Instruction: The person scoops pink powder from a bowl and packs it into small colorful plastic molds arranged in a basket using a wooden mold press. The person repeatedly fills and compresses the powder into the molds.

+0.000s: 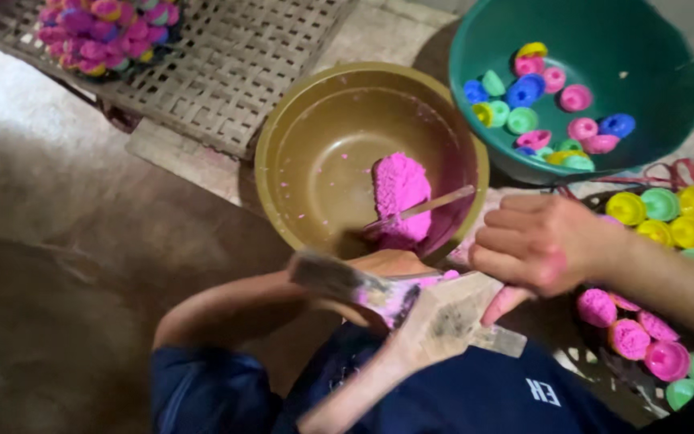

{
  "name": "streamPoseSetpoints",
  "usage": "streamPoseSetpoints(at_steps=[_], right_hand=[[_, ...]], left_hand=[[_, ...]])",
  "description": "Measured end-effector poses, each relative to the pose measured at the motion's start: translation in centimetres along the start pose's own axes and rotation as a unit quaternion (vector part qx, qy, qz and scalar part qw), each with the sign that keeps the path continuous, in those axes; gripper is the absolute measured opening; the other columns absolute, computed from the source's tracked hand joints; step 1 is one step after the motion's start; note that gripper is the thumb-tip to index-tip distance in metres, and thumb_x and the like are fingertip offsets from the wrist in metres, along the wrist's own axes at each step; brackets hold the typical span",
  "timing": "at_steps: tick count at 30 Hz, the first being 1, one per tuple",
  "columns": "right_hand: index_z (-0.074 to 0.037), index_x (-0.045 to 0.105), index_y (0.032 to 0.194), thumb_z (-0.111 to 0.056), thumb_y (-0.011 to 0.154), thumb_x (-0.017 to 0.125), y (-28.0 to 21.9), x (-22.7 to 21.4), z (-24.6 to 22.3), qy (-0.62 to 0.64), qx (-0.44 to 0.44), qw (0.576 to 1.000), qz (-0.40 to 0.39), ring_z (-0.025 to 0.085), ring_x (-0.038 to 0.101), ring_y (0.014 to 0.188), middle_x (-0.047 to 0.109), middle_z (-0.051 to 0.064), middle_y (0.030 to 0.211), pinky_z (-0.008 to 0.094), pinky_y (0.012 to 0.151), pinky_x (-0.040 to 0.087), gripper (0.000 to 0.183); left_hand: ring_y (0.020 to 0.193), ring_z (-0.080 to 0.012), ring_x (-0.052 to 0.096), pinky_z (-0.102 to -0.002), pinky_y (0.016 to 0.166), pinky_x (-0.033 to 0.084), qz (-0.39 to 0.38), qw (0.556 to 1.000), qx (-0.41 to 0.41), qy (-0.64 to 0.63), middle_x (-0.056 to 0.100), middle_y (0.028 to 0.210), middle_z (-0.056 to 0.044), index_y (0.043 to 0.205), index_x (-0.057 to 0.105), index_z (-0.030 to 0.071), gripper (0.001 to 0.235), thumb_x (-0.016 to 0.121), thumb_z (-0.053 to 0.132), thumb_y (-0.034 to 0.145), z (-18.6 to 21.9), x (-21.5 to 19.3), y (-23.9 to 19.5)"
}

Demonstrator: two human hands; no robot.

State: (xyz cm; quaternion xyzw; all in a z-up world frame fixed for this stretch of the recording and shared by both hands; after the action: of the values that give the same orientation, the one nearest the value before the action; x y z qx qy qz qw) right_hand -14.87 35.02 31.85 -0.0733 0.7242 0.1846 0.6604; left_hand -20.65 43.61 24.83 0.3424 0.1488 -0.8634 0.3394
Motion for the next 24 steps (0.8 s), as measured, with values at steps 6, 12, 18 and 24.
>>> streamPoseSetpoints(at_steps=[6,12,18,24], right_hand=[[-0.008,0.066,0.099,-0.05,0.1,0.061,1.8,2.7,-1.0,0.425,0.065,0.901,-0.06,0.035,0.071,0.082,0.068,0.011,0.085,0.046,0.069,0.054,0.043],[-0.007,0.064,0.099,-0.041,0.105,0.06,0.0,5.3,-1.6,0.519,0.068,0.851,-0.049,0.034,0.071,0.082,0.066,0.012,0.084,0.047,0.071,0.051,0.035],[-0.019,0.063,0.095,-0.036,0.09,0.07,-1.3,0.1,4.5,-0.026,0.101,0.995,0.006,0.024,0.068,0.069,0.065,0.004,0.074,0.038,0.054,0.051,0.019],[-0.02,0.067,0.119,-0.024,0.088,0.078,0.5,0.1,10.2,-0.38,0.058,0.92,0.08,0.021,0.064,0.102,0.071,0.003,0.112,0.04,0.085,0.047,0.033]], left_hand=[[0.078,-0.0336,0.072,-0.046,0.069,0.055,-0.053,0.98,-0.144,0.128,0.07,0.083,-0.014,0.144,0.056,0.03,0.044,0.058,0.029,0.1,0.4,-1.9,-3.8],[0.082,-0.0305,0.074,-0.042,0.07,0.055,0.128,0.988,-0.084,0.005,0.076,0.09,-0.009,0.121,0.066,0.017,0.04,0.067,0.033,0.084,-1.7,-0.9,-7.9],[0.105,-0.0153,0.071,-0.033,0.084,0.059,0.197,0.91,-0.087,-0.355,0.072,0.12,-0.007,0.136,0.057,0.009,0.055,0.07,0.041,0.093,-9.8,-3.9,-12.4],[0.108,-0.0236,0.071,-0.04,0.096,0.059,0.224,0.693,0.036,-0.685,0.069,0.12,-0.012,0.138,0.057,0.0,0.049,0.071,0.024,0.098,-15.0,5.0,-10.0]])
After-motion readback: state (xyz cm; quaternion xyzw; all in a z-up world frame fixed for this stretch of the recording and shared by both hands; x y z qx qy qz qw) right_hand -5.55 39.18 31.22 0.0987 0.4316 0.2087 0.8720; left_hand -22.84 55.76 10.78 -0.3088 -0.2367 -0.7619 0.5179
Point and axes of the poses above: each hand's wrist, its own y-axis towards the middle knuckle, its own x-axis out of the palm, z = x × y, the point moved 8 cm from there along y, towards the middle knuckle
